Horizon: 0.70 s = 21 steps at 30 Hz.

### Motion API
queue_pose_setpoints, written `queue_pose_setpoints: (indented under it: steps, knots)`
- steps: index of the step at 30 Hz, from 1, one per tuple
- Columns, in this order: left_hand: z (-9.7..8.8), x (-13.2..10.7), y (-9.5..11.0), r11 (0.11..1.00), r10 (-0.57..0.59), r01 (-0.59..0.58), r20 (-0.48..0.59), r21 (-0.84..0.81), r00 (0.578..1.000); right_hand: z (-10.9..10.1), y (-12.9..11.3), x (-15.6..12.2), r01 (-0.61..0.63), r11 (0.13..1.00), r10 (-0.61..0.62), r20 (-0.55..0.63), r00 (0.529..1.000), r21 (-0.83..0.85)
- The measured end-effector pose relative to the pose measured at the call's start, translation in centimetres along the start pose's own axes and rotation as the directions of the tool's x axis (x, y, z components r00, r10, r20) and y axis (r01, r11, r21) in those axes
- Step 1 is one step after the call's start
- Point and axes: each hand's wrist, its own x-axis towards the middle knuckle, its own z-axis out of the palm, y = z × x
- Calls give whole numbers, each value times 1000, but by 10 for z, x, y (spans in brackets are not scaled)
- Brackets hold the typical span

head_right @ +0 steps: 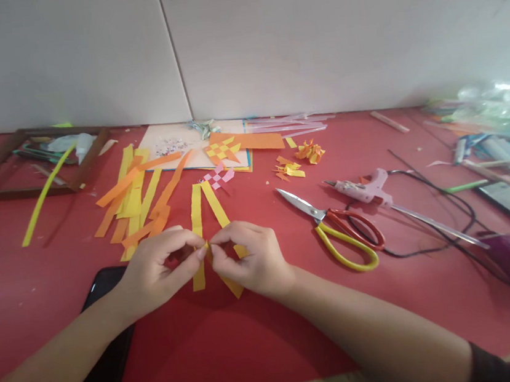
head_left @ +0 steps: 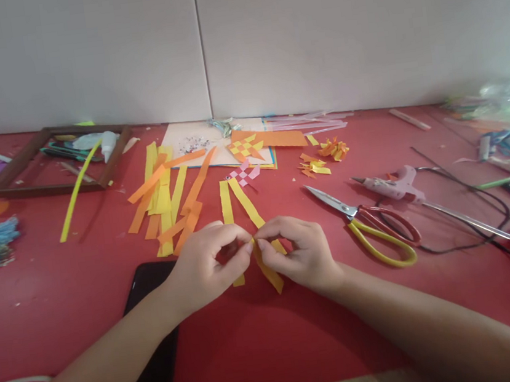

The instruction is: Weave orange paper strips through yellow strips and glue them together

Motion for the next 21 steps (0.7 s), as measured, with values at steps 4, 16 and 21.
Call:
queue_pose_setpoints:
  steps: [4, 16, 21]
  knots:
    - [1, 0, -3, 999, -32, 32, 1, -27, 999, 0, 2, 0, -43, 999, 43, -22, 999, 11]
    - [3, -1, -6, 985, -133, 127, -44, -116, 990, -8, 10, 3, -198, 977, 201, -25, 979, 77]
    - [2, -1, -9, 978, -153, 145, -43, -152, 987, -51, 50, 35, -220, 858, 194, -104, 976, -465]
